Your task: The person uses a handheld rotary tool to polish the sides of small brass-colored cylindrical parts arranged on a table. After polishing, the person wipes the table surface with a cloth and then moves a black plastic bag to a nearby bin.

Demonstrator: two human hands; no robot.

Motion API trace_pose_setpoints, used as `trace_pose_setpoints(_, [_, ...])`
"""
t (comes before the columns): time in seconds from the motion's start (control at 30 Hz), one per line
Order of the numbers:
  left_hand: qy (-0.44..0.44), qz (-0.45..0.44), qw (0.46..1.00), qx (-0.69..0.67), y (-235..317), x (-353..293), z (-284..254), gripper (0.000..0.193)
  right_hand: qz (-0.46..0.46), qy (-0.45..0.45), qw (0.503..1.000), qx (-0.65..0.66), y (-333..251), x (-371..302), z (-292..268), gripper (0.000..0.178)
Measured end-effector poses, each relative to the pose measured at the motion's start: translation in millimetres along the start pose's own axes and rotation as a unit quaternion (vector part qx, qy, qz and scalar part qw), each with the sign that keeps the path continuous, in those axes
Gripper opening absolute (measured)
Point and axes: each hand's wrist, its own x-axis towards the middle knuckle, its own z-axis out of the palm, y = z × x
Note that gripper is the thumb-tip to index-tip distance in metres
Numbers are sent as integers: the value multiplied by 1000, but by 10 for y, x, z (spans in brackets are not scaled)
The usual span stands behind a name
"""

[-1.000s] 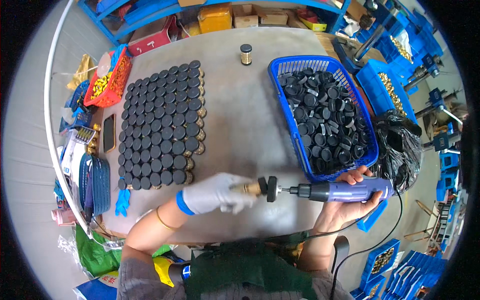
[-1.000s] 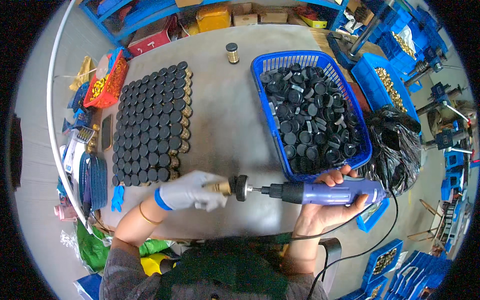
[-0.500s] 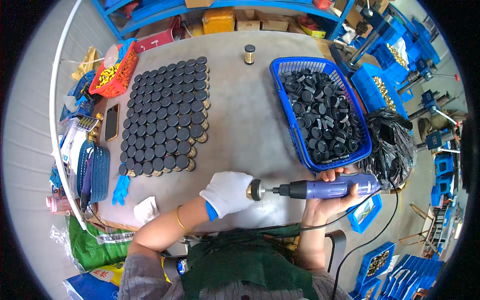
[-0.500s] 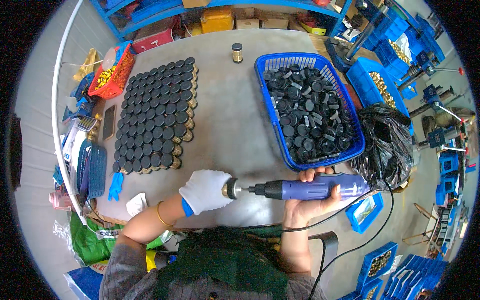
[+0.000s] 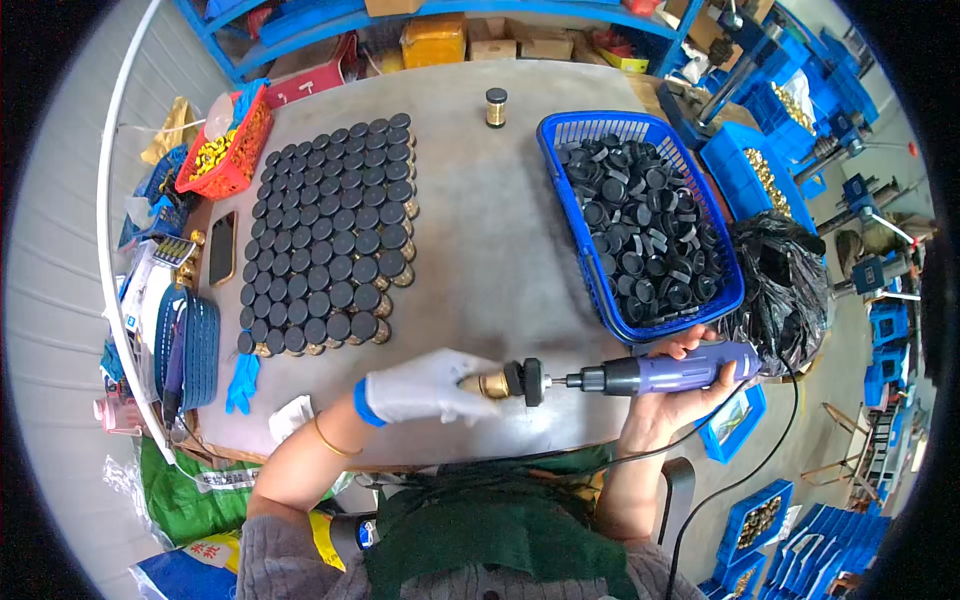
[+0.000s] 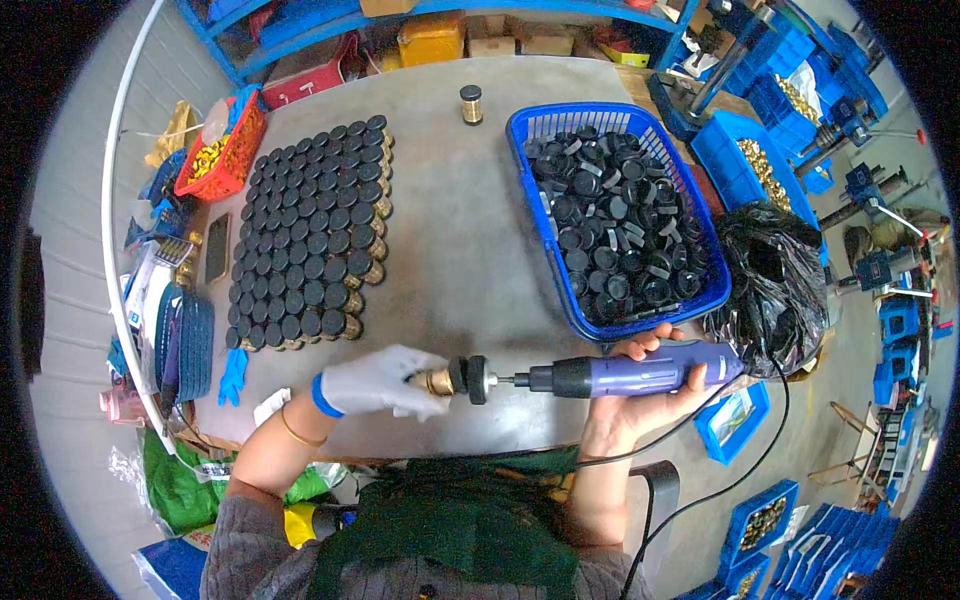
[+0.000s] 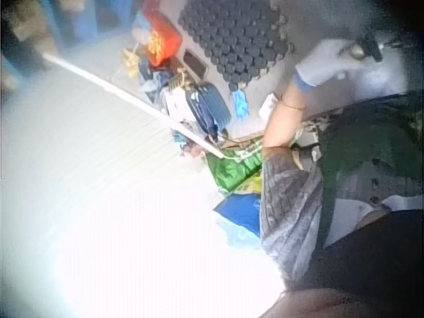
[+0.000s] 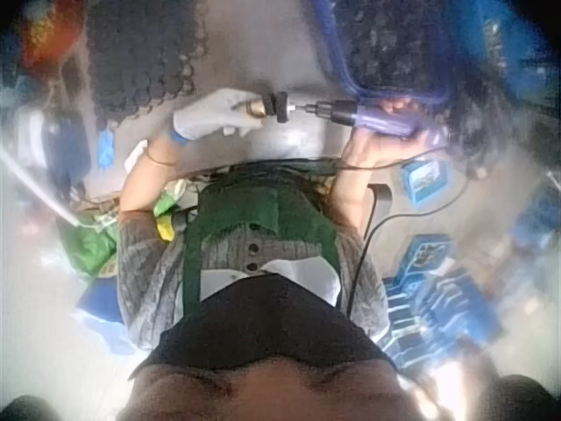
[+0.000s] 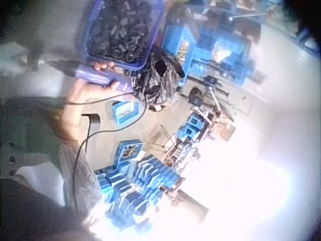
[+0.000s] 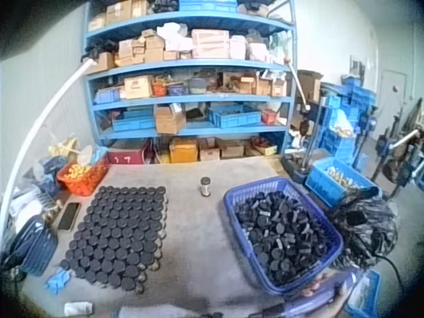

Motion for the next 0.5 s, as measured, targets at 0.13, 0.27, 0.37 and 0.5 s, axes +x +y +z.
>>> trace_pose_setpoints(0.13, [117, 56, 932, 339, -125, 186, 227, 38, 9, -45, 997, -58, 139, -54, -34, 43])
trace_pose_setpoints(0.27, [186, 21, 901, 391, -87, 185, 278, 35, -16, -16, 997, -73, 201, -83, -90, 44])
trace_pose_setpoints(0.37, [210, 5, 893, 398, -171, 254, 288, 36, -13, 2, 996, -89, 222, -81, -223, 44])
trace_pose_setpoints(0.5, [220, 16, 886, 407, -230, 236, 243, 39, -13, 3, 995, -102, 280, -128, -183, 44])
